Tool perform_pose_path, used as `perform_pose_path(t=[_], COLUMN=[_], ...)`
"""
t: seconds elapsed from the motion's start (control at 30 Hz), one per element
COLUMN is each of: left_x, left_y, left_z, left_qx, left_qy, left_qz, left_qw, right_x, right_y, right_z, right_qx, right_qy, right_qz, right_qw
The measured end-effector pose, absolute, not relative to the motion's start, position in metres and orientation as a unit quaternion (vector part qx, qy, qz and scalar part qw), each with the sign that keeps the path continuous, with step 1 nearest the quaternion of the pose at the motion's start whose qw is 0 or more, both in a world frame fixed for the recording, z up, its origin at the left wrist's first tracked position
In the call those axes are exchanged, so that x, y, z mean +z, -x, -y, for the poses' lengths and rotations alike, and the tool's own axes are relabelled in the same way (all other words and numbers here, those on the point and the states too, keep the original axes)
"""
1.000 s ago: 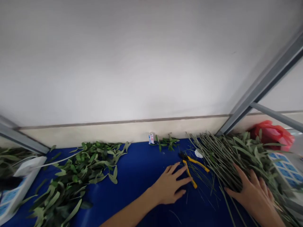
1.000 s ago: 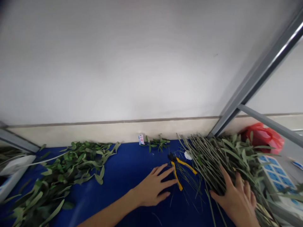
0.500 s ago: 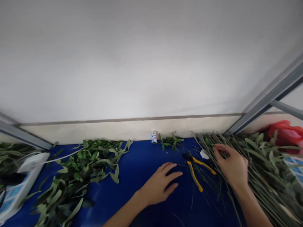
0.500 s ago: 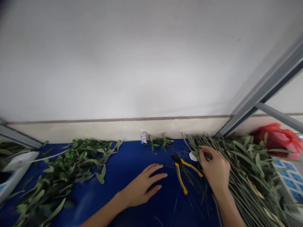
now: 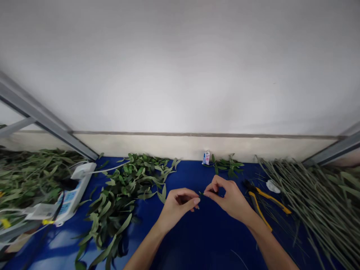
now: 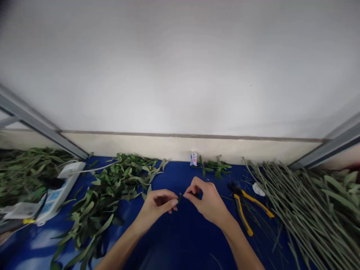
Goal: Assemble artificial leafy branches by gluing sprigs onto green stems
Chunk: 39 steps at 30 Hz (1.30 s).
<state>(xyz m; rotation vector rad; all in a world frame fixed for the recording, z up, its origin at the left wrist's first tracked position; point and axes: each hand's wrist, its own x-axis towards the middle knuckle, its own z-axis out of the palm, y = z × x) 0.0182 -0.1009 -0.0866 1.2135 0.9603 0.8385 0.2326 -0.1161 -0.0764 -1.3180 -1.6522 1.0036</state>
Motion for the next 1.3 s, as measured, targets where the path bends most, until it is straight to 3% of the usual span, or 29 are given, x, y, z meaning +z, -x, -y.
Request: perform_pose_path(t=[0.2, 0.43, 0.57, 0.8, 1.03, 1.3], left_x=[-0.086, -0.098, -0.11, -0.133, -0.157, -0.156], left_y=[0.014, 0.071, 0.065, 0.02, 0.02, 0.051], left_z=[0.109, 0.077, 0.067, 0.053, 0.035, 0.029], left_qx=[0.452, 0.664, 0.549, 0.388, 0.291, 0.283], left_qy=[-0.498, -0.39, -0.584, -0.772, -0.824, -0.812], left_qz=[-0.471, -0.547, -0.542, -0.473, -0.48, -0.511], left_qw=[0.571, 0.327, 0.253, 0.172, 0.073, 0.005], right_x=[-0.093, -0.111, -0.124, -0.153, -0.157, -0.152], right_y=[-0.195, -0.25, -0.276, -0.26, -0.269, -0.253], right_z=[0.104, 0.084, 0.064, 0.038, 0.054, 0.099], right_qx=[0.434, 0.132, 0.045, 0.015, 0.011, 0.073], right_qy=[0.491, 0.728, 0.811, 0.849, 0.825, 0.741], right_qz=[0.625, 0.555, 0.493, 0.485, 0.541, 0.642], right_qw=[0.423, 0.38, 0.313, 0.212, 0.167, 0.179])
